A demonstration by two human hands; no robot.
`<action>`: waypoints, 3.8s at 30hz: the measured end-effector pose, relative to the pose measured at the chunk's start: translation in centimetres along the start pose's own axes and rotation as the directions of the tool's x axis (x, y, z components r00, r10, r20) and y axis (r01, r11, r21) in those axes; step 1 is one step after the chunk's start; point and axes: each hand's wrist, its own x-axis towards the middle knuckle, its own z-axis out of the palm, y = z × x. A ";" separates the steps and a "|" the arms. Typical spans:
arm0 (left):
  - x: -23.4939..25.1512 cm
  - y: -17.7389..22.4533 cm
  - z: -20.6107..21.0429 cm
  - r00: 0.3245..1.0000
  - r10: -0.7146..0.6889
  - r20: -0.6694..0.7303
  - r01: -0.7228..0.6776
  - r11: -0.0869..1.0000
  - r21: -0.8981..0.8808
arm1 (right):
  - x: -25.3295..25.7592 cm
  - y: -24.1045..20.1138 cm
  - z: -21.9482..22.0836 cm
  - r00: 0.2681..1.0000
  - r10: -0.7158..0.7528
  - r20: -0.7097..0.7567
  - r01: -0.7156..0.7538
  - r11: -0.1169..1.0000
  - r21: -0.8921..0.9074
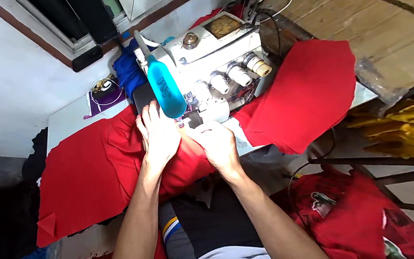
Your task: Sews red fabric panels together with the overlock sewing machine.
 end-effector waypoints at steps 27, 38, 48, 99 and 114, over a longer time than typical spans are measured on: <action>-12.7 -5.3 -4.2 0.959 -0.006 -0.282 -0.077 0.956 -0.283 | -13.5 2.5 -1.1 0.857 0.067 0.511 -0.258 0.914 0.313; -11.8 -7.2 1.9 0.855 -0.026 -0.517 -0.141 0.949 -0.282 | -10.5 3.2 -3.9 0.728 -0.004 0.686 -0.258 0.925 0.279; -12.1 -3.3 -3.0 0.917 -0.073 -0.393 -0.088 0.923 -0.375 | -4.9 2.1 -2.2 0.934 0.074 0.351 -0.052 0.996 -0.069; -8.3 3.1 -2.7 0.975 -0.005 -0.222 -0.081 0.923 -0.377 | -4.0 1.8 0.8 0.993 0.071 0.098 -0.095 0.958 0.271; -14.4 -12.7 -7.4 0.912 -0.244 -0.330 0.145 0.944 -0.298 | -5.9 1.9 2.5 0.857 0.140 0.496 -0.432 0.720 0.544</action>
